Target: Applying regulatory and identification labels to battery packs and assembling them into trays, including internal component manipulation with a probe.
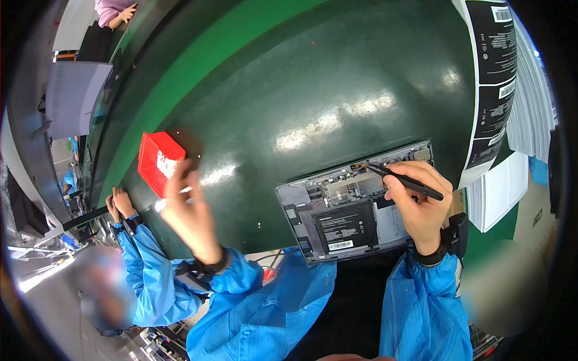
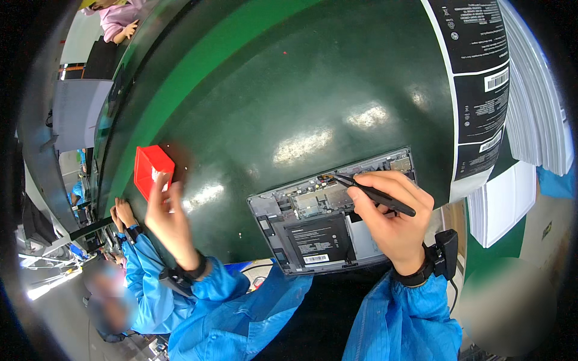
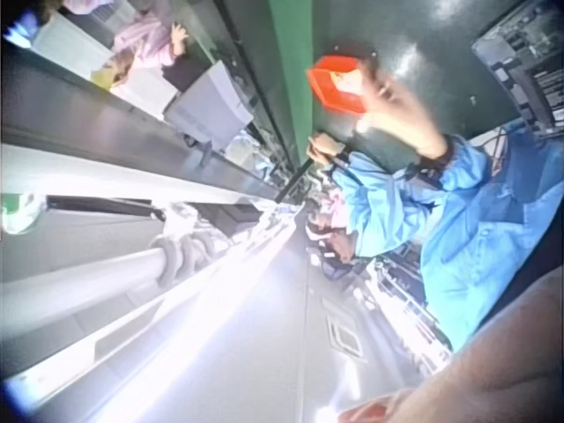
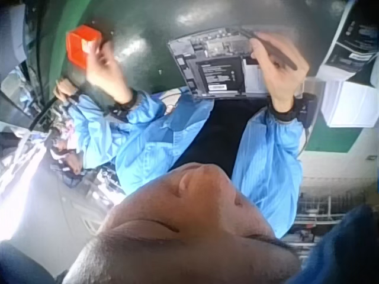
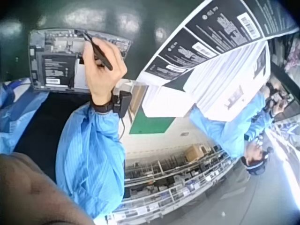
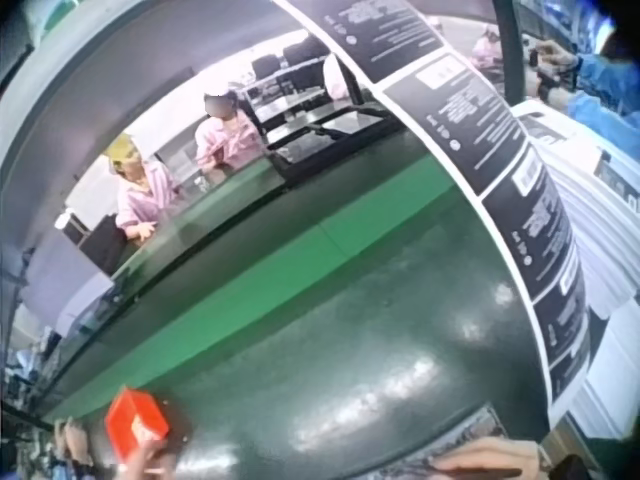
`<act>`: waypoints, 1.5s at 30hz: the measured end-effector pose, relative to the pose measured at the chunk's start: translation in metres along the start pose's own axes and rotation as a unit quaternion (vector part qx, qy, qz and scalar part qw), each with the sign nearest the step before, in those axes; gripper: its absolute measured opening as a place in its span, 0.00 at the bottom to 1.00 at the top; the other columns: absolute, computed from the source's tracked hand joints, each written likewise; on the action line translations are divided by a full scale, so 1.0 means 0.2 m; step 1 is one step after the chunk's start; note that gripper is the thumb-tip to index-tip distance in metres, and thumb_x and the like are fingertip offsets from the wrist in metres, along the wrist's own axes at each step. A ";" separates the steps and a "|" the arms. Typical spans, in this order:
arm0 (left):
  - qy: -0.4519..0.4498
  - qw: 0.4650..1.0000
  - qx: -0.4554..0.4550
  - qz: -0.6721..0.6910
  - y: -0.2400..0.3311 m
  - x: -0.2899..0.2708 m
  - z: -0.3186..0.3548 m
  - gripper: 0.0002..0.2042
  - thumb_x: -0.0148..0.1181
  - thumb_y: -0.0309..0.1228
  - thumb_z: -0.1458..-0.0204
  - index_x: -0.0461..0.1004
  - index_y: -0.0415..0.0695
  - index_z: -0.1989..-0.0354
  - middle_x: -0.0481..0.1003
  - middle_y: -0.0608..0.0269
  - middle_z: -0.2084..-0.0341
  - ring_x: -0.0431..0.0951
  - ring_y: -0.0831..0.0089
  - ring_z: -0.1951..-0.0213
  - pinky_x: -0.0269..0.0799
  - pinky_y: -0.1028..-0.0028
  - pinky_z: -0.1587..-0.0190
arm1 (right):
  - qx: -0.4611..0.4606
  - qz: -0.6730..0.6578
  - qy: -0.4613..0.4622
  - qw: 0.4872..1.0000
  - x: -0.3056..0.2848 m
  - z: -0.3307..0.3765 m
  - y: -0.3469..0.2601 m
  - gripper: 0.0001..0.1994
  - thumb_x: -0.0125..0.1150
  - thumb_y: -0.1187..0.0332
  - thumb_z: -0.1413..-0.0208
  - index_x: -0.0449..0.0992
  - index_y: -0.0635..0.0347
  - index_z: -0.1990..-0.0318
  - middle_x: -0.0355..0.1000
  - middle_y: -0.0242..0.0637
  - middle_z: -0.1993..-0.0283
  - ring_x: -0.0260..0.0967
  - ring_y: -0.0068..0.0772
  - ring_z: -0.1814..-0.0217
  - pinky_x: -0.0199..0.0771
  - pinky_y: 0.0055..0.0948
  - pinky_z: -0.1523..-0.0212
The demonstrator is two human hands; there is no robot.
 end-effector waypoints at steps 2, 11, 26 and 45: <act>-0.059 0.984 0.146 0.085 0.25 0.13 0.14 0.18 0.74 0.23 0.48 0.83 0.39 0.48 0.82 0.49 0.48 0.84 0.57 0.54 0.81 0.62 0.50 | 0.001 -0.002 0.001 1.000 0.01 0.00 0.00 0.10 0.75 0.80 0.47 0.85 0.69 0.56 0.82 0.41 0.59 0.78 0.18 0.70 0.71 0.14 0.76; -0.166 0.911 0.318 0.206 0.65 0.42 0.26 0.12 0.77 0.22 0.57 0.86 0.40 0.62 0.80 0.53 0.46 0.80 0.52 0.50 0.79 0.60 0.49 | 0.026 0.009 -0.020 0.999 0.04 -0.02 -0.04 0.09 0.74 0.80 0.46 0.86 0.69 0.57 0.82 0.40 0.61 0.78 0.19 0.73 0.71 0.14 0.79; -0.190 0.910 0.275 0.245 0.64 0.46 0.30 0.10 0.75 0.20 0.54 0.82 0.40 0.63 0.81 0.58 0.55 0.80 0.59 0.59 0.79 0.66 0.60 | 0.061 0.017 -0.008 0.998 0.04 -0.03 -0.04 0.07 0.75 0.78 0.45 0.86 0.67 0.59 0.81 0.35 0.64 0.68 0.12 0.74 0.65 0.15 0.76; -0.348 0.890 0.143 0.256 0.66 0.51 0.21 0.07 0.70 0.24 0.50 0.82 0.40 0.63 0.83 0.57 0.67 0.80 0.63 0.68 0.77 0.67 0.65 | 0.064 0.029 0.003 0.998 0.06 -0.04 -0.05 0.07 0.74 0.78 0.45 0.86 0.68 0.59 0.81 0.34 0.65 0.68 0.11 0.74 0.63 0.14 0.76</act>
Point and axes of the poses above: each hand's wrist, its own z-axis away from the middle knuckle, its own x-axis out of the palm, y = z × x, the point moved 3 cm from there along -z, towards the middle knuckle
